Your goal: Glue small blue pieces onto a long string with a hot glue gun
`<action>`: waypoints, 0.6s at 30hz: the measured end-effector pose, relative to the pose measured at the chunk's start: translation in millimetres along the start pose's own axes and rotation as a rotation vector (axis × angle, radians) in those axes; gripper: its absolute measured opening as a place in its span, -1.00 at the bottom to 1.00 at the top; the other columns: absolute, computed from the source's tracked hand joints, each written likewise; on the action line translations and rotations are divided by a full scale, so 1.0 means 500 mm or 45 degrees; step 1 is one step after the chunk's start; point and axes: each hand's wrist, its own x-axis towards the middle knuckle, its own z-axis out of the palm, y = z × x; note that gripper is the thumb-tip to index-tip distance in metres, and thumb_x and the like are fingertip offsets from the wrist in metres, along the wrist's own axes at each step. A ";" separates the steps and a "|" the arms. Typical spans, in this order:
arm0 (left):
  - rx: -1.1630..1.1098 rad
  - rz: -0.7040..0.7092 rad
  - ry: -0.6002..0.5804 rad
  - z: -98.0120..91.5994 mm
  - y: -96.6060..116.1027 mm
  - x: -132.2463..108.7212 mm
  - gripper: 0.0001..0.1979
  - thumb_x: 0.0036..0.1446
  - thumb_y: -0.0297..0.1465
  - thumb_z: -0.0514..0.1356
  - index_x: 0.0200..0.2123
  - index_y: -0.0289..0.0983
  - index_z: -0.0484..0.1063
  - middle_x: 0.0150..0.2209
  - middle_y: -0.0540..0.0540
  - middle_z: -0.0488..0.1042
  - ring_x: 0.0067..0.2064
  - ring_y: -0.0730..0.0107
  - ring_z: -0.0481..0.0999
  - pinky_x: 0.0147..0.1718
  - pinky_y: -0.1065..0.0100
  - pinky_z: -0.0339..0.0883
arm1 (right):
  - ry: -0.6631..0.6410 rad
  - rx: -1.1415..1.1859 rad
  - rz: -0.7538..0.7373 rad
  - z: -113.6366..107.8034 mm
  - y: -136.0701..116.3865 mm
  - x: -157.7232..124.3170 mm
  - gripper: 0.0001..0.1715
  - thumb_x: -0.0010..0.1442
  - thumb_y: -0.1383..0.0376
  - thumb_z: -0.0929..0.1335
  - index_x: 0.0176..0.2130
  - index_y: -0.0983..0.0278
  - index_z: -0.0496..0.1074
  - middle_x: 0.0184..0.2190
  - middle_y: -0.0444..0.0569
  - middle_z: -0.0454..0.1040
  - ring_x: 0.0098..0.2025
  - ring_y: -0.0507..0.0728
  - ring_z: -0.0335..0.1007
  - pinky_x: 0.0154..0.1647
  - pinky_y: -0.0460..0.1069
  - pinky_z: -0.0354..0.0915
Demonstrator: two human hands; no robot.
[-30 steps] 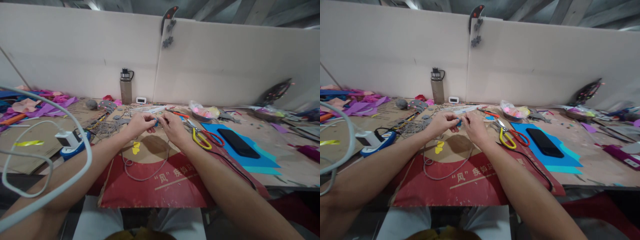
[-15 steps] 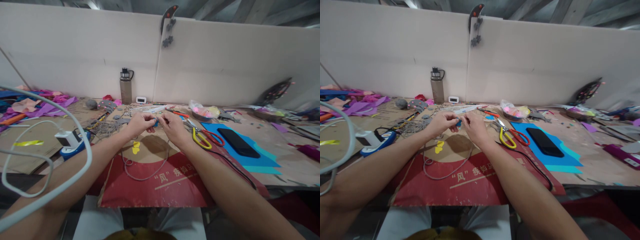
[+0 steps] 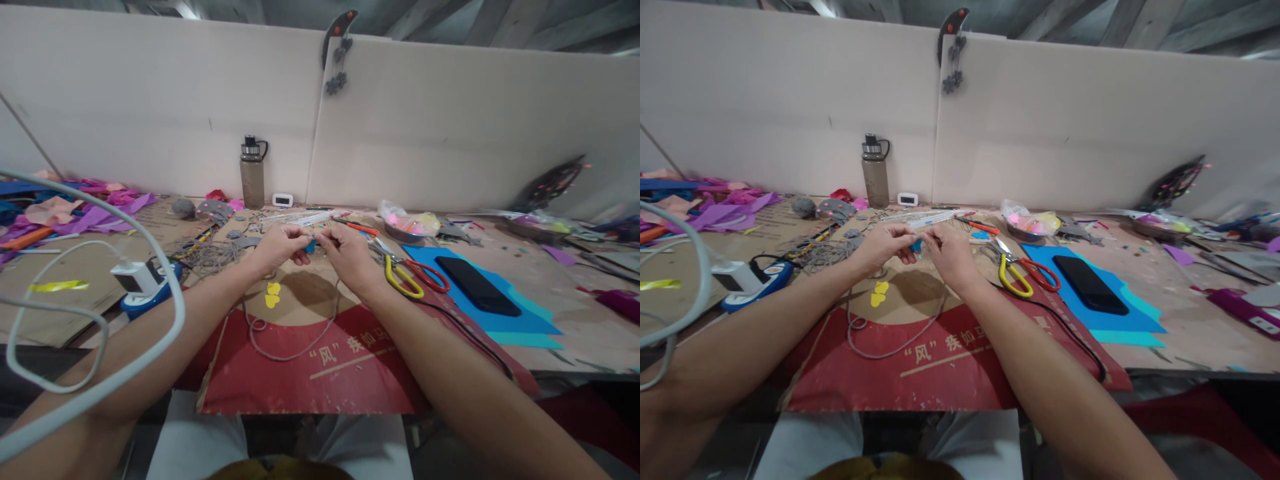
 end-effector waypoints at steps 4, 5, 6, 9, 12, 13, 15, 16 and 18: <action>-0.008 0.015 0.007 0.001 -0.001 0.000 -0.87 0.07 -0.39 0.17 -0.45 -0.35 0.38 -0.64 -0.02 0.45 -0.59 0.47 0.49 -0.58 0.48 0.37 | 0.007 -0.025 0.006 0.004 0.001 0.001 -0.76 0.21 0.22 0.26 -0.44 0.26 0.40 -0.53 -0.08 0.36 -0.45 0.05 0.20 -0.41 -0.03 0.09; -0.009 0.021 0.007 0.001 -0.002 -0.001 -0.87 0.07 -0.39 0.17 -0.45 -0.35 0.38 -0.63 -0.01 0.45 -0.58 0.46 0.50 -0.58 0.48 0.37 | 0.016 -0.035 0.006 0.006 0.001 0.001 -0.76 0.20 0.23 0.27 -0.44 0.26 0.39 -0.53 -0.08 0.35 -0.46 0.05 0.19 -0.41 -0.03 0.09; -0.010 0.026 0.006 0.001 -0.003 -0.001 -0.88 0.07 -0.40 0.17 -0.45 -0.35 0.38 -0.63 -0.01 0.44 -0.58 0.46 0.50 -0.57 0.47 0.37 | 0.027 -0.046 0.005 0.008 0.002 0.001 -0.77 0.19 0.24 0.27 -0.45 0.26 0.39 -0.54 -0.09 0.35 -0.47 0.04 0.18 -0.41 -0.03 0.09; 0.001 0.040 0.004 0.001 -0.007 0.000 -0.88 0.07 -0.41 0.15 -0.44 -0.36 0.40 -0.63 -0.02 0.45 -0.58 0.46 0.50 -0.57 0.46 0.38 | 0.076 -0.073 0.007 0.014 0.001 -0.001 -0.81 0.15 0.28 0.29 -0.47 0.27 0.37 -0.55 -0.10 0.34 -0.48 0.03 0.17 -0.42 -0.04 0.08; -0.004 0.045 0.002 0.001 -0.009 0.001 -0.86 0.08 -0.39 0.14 -0.43 -0.35 0.40 -0.62 -0.02 0.45 -0.58 0.47 0.49 -0.57 0.46 0.37 | 0.109 -0.080 0.032 0.017 -0.001 -0.003 -0.84 0.12 0.29 0.29 -0.48 0.26 0.37 -0.56 -0.10 0.34 -0.50 0.03 0.16 -0.43 -0.04 0.08; -0.015 0.035 -0.002 0.001 -0.009 0.001 -0.86 0.09 -0.38 0.14 -0.43 -0.35 0.40 -0.62 -0.02 0.44 -0.58 0.47 0.49 -0.57 0.47 0.36 | 0.112 -0.075 0.043 0.018 -0.002 -0.003 -0.84 0.12 0.28 0.29 -0.47 0.25 0.36 -0.56 -0.10 0.35 -0.50 0.03 0.16 -0.44 -0.04 0.08; -0.048 0.006 -0.021 0.001 -0.008 0.003 -0.85 0.09 -0.37 0.14 -0.44 -0.34 0.39 -0.62 -0.02 0.44 -0.58 0.48 0.49 -0.57 0.48 0.35 | 0.112 -0.057 0.064 0.018 -0.002 -0.004 -0.83 0.13 0.27 0.28 -0.47 0.25 0.36 -0.56 -0.10 0.35 -0.51 0.03 0.15 -0.45 -0.04 0.08; -0.063 -0.004 -0.038 0.001 -0.006 0.003 -0.85 0.10 -0.37 0.14 -0.44 -0.34 0.38 -0.61 -0.02 0.45 -0.57 0.49 0.49 -0.57 0.48 0.35 | 0.115 -0.043 0.075 0.017 -0.002 -0.004 -0.83 0.13 0.27 0.28 -0.48 0.24 0.35 -0.56 -0.10 0.34 -0.51 0.02 0.14 -0.46 -0.04 0.07; -0.094 -0.009 -0.079 -0.001 -0.003 0.003 -0.84 0.10 -0.35 0.14 -0.44 -0.35 0.38 -0.60 -0.04 0.46 -0.56 0.48 0.50 -0.55 0.48 0.35 | 0.121 -0.012 0.094 0.016 0.000 -0.003 -0.83 0.12 0.27 0.28 -0.48 0.25 0.34 -0.57 -0.11 0.34 -0.52 0.02 0.13 -0.46 -0.04 0.07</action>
